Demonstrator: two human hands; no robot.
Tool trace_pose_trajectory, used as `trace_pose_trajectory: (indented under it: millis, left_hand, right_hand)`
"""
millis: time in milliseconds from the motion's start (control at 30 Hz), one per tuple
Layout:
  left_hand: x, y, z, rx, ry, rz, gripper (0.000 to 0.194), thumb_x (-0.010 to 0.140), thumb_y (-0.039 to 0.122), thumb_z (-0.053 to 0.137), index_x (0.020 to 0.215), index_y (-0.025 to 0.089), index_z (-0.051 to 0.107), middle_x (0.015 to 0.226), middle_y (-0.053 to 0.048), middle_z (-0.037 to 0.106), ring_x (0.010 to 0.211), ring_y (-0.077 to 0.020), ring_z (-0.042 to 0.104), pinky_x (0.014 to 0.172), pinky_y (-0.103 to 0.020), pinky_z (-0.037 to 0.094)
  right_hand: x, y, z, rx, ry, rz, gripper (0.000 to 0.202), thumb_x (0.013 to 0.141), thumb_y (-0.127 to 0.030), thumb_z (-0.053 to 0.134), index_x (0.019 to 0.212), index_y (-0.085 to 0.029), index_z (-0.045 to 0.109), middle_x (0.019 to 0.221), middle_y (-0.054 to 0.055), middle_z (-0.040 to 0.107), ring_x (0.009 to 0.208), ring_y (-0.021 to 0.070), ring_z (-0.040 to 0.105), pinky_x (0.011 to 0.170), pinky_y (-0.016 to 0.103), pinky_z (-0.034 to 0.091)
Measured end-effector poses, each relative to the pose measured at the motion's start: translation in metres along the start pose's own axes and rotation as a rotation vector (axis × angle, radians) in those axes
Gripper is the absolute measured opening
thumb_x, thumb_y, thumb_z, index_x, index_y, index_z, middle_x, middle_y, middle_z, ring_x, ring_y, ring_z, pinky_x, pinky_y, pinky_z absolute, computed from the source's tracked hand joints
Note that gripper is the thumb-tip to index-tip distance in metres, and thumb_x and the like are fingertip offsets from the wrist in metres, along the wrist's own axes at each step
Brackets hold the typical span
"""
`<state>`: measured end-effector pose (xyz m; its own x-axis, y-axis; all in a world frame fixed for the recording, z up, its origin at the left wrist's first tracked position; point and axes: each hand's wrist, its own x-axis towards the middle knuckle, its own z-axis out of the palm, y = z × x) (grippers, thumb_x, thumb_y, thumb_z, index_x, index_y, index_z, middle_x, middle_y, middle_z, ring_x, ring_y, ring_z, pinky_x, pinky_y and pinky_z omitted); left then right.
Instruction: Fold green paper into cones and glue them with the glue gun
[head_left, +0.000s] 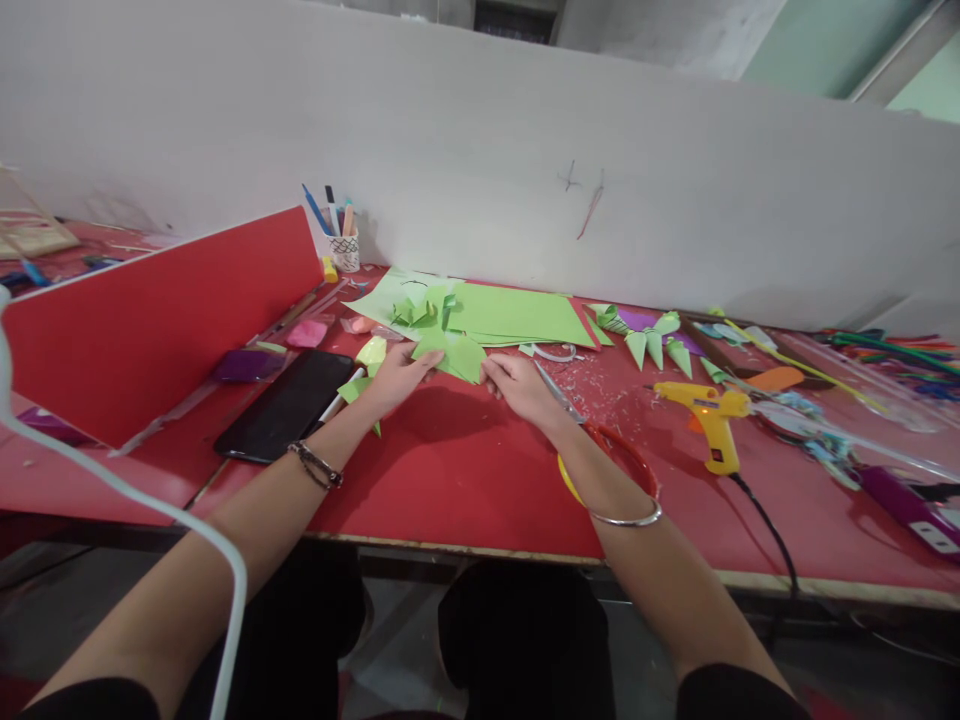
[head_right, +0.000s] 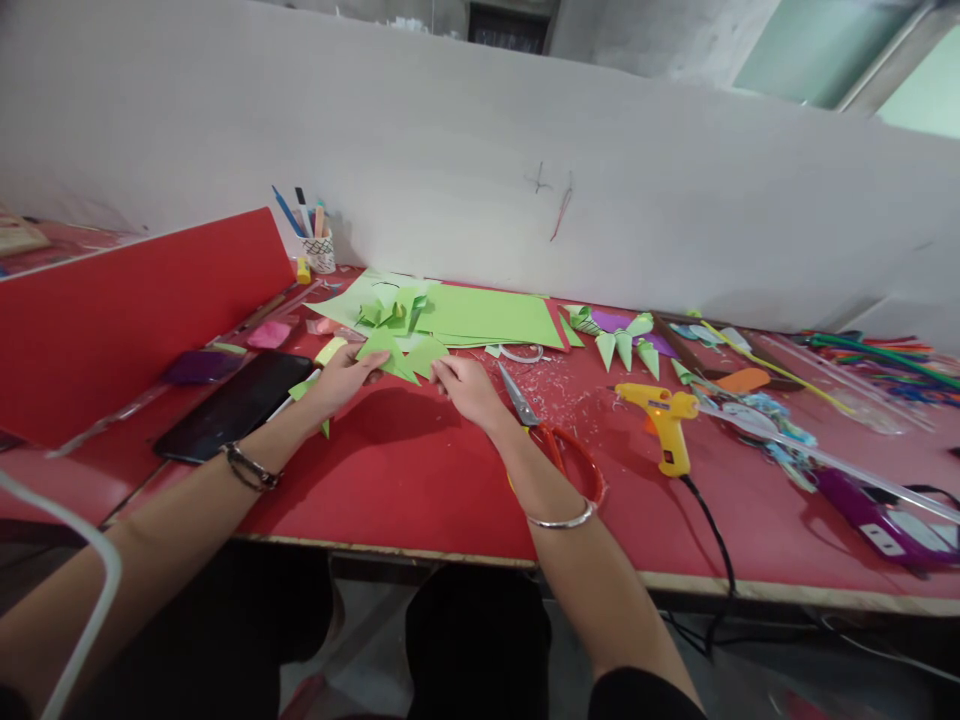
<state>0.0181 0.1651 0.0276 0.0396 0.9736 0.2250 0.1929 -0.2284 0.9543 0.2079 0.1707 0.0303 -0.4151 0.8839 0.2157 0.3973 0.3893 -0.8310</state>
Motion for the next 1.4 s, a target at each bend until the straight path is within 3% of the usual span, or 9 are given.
trace_pose_trajectory:
  millis: [167,333,533,733,900,1067,1200,1400]
  left_hand:
    - [0.000,-0.002,0.000,0.025,-0.053,-0.013,0.029,0.065,0.042,0.057,0.056,0.016,0.048,0.048,0.004,0.045,0.045,-0.0064,0.039,0.046,-0.020,0.031]
    - [0.000,-0.003,0.000,0.037,-0.060,-0.008,0.029,0.067,0.041,0.056,0.055,0.015,0.048,0.047,0.004,0.044,0.045,-0.0062,0.038,0.045,-0.019,0.031]
    - [0.000,-0.005,-0.001,0.037,-0.075,0.011,0.029,0.068,0.040,0.055,0.054,0.016,0.047,0.047,0.004,0.043,0.045,-0.0062,0.038,0.046,-0.020,0.029]
    - [-0.001,-0.001,0.000,0.040,-0.089,-0.009,0.030,0.067,0.040,0.055,0.052,0.016,0.045,0.046,0.004,0.042,0.045,-0.0064,0.036,0.046,-0.020,0.029]
    - [-0.001,-0.002,0.000,0.040,-0.099,-0.008,0.030,0.067,0.041,0.055,0.053,0.016,0.046,0.047,0.004,0.042,0.045,-0.0071,0.037,0.047,-0.021,0.030]
    - [0.000,-0.005,-0.001,0.033,-0.106,0.005,0.030,0.068,0.041,0.055,0.054,0.016,0.047,0.048,0.004,0.043,0.045,-0.0067,0.037,0.047,-0.020,0.029]
    - [0.000,-0.005,-0.002,0.053,-0.103,0.024,0.031,0.070,0.040,0.056,0.052,0.016,0.046,0.047,0.004,0.043,0.045,-0.0064,0.038,0.046,-0.020,0.030]
    - [0.000,-0.007,-0.002,0.078,-0.122,0.038,0.032,0.071,0.041,0.054,0.053,0.016,0.046,0.048,0.004,0.043,0.045,-0.0067,0.037,0.046,-0.021,0.029]
  right_hand:
    - [0.002,0.002,0.000,0.044,0.097,-0.036,0.019,0.078,-0.034,0.048,0.069,-0.017,0.050,0.058,-0.003,0.051,0.052,0.0086,0.045,0.054,0.022,0.037]
    - [0.001,0.000,0.001,0.121,0.080,-0.007,0.013,0.070,-0.028,0.055,0.073,-0.016,0.053,0.066,0.000,0.057,0.059,0.0099,0.051,0.059,0.024,0.042]
    - [-0.001,-0.007,0.000,0.078,0.001,0.025,0.020,0.077,-0.032,0.049,0.068,-0.015,0.056,0.060,0.000,0.059,0.048,0.0085,0.050,0.052,0.022,0.040]
    - [-0.001,-0.008,-0.001,0.065,0.004,0.013,0.034,0.082,-0.039,0.040,0.057,-0.017,0.048,0.051,-0.001,0.053,0.046,0.0082,0.048,0.050,0.021,0.038]
    - [0.000,-0.003,0.001,0.047,0.087,-0.030,0.020,0.072,-0.035,0.055,0.065,-0.017,0.048,0.060,-0.002,0.053,0.055,0.0094,0.048,0.055,0.023,0.039]
    - [0.001,0.000,0.003,0.118,0.037,-0.026,0.012,0.068,-0.026,0.056,0.072,-0.016,0.054,0.067,0.000,0.057,0.063,0.0114,0.053,0.063,0.025,0.043]
    - [-0.001,-0.004,0.001,0.125,-0.019,0.020,0.014,0.071,-0.027,0.054,0.075,-0.015,0.059,0.062,0.000,0.058,0.058,0.0105,0.053,0.061,0.025,0.042]
    - [-0.004,-0.010,0.001,0.131,-0.041,0.039,0.034,0.080,-0.041,0.043,0.059,-0.016,0.052,0.053,0.000,0.053,0.050,0.0096,0.049,0.053,0.023,0.039]
